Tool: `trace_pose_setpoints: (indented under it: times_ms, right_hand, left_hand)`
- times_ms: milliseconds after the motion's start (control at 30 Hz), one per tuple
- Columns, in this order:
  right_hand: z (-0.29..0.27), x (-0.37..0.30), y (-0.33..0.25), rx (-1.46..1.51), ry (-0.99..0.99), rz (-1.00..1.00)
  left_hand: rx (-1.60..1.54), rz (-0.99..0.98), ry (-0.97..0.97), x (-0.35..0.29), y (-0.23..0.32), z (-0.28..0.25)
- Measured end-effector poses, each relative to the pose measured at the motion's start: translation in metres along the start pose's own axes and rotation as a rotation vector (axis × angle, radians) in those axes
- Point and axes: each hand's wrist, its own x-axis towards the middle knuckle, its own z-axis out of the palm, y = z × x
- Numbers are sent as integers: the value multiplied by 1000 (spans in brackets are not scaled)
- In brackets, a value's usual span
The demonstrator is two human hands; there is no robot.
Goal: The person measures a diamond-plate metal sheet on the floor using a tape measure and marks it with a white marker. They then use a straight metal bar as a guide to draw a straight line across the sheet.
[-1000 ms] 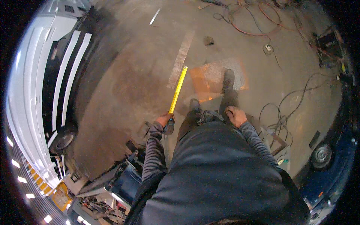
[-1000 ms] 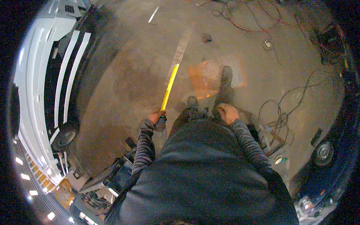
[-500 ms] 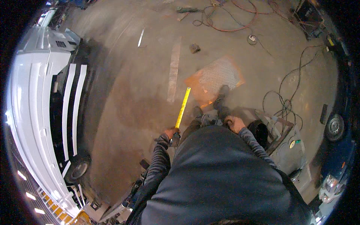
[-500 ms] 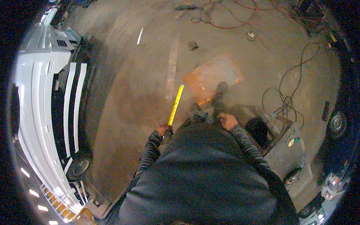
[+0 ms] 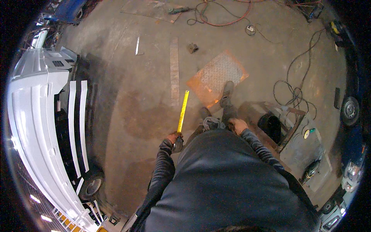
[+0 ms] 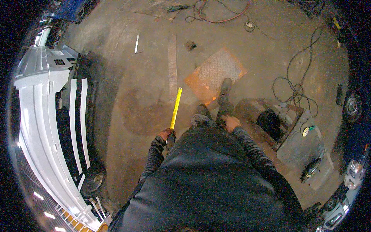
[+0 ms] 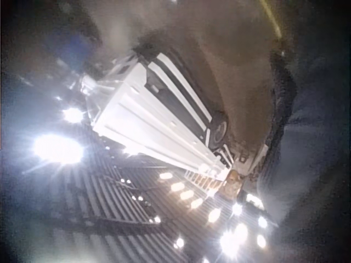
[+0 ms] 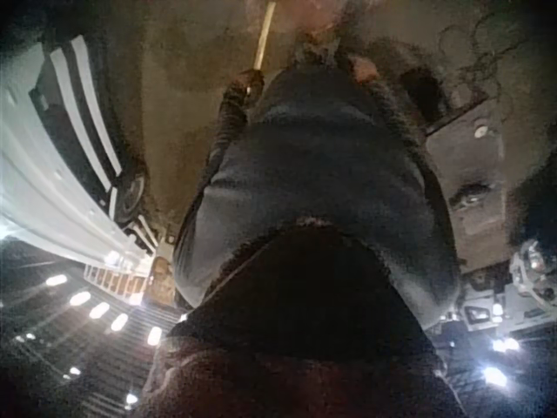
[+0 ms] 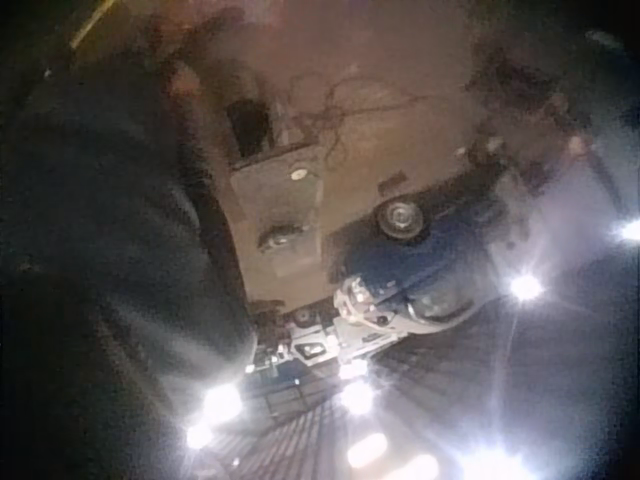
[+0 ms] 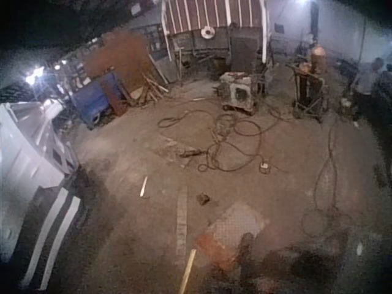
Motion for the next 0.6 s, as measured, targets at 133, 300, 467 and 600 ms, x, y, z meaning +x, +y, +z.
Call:
trace_pose_setpoints:
  times_ms: [133,300,467,600]
  right_hand:
    - [1,16,-7,14,-4,-33]
    - [-8,14,-11,63,26,-38]
    - [-7,9,3,91,50,-40]
    - [-3,12,3,169,3,-73]
  left_hand:
    - [-18,-81,13,-4,-52,2]
    - [347,-86,-41,-15,-51,30]
    - [427,-14,-82,-28,-29,57]
    - [329,49,-25,-39,-50,68]
